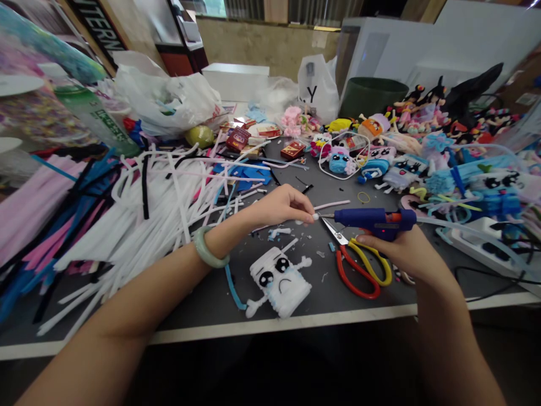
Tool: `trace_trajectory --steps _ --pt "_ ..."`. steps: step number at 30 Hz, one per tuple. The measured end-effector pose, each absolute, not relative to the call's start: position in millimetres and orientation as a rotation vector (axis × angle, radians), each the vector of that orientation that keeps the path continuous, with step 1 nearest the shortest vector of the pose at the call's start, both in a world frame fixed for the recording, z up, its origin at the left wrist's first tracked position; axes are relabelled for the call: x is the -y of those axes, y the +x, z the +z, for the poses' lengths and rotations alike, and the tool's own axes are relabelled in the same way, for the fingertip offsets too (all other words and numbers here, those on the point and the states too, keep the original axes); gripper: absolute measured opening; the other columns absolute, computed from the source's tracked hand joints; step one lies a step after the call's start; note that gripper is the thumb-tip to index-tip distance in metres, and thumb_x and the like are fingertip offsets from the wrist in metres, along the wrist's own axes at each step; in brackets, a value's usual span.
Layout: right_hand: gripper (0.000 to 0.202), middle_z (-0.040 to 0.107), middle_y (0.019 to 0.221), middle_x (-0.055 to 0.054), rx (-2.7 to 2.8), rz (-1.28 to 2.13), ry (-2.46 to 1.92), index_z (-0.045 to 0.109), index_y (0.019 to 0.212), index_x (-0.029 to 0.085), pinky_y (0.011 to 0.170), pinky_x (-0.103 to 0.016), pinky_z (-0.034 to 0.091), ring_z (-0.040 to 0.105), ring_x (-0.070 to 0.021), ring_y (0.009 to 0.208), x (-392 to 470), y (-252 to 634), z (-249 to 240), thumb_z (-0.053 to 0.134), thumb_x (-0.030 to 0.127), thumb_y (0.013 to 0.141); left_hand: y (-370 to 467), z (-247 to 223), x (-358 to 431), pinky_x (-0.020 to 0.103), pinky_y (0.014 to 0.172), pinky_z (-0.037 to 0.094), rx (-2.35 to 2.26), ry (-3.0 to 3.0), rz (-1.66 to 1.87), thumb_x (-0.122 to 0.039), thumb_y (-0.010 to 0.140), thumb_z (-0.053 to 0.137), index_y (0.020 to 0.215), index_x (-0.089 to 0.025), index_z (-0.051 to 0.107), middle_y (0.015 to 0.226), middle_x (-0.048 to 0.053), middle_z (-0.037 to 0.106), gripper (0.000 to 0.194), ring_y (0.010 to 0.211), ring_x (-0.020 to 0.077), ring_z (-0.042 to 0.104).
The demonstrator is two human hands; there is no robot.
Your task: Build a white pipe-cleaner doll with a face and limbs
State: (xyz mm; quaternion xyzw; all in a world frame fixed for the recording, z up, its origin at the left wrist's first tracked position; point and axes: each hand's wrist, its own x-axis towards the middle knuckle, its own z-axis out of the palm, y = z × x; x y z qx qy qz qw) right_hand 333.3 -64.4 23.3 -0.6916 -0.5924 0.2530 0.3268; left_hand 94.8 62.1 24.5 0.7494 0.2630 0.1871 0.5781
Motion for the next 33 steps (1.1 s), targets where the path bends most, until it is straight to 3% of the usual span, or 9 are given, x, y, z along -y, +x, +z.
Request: trace_trajectory --steps 19,33 --pt "0.036 0.070 0.070 -0.006 1.624 0.588 -1.816 0.067 0.072 0.019 0.058 -0.035 0.049 0.063 -0.0241 0.067 63.0 332.8 23.5 0.072 0.054 0.063 94.0 27.8 -60.5 0.016 0.053 0.044 -0.594 1.793 0.381 -0.013 0.069 0.072 0.070 -0.009 0.072 0.055 0.001 0.065 0.004 0.052 0.0067 0.057" --pt "0.038 0.073 0.077 -0.006 1.598 0.659 -1.857 0.070 0.078 0.019 0.068 -0.041 0.051 0.066 -0.0283 0.077 64.7 334.4 20.5 0.072 0.054 0.063 93.4 26.2 -62.0 0.018 0.056 0.045 -0.629 1.771 0.382 -0.013 0.068 0.072 0.069 -0.008 0.072 0.055 0.002 0.065 0.005 0.052 0.0075 0.057"
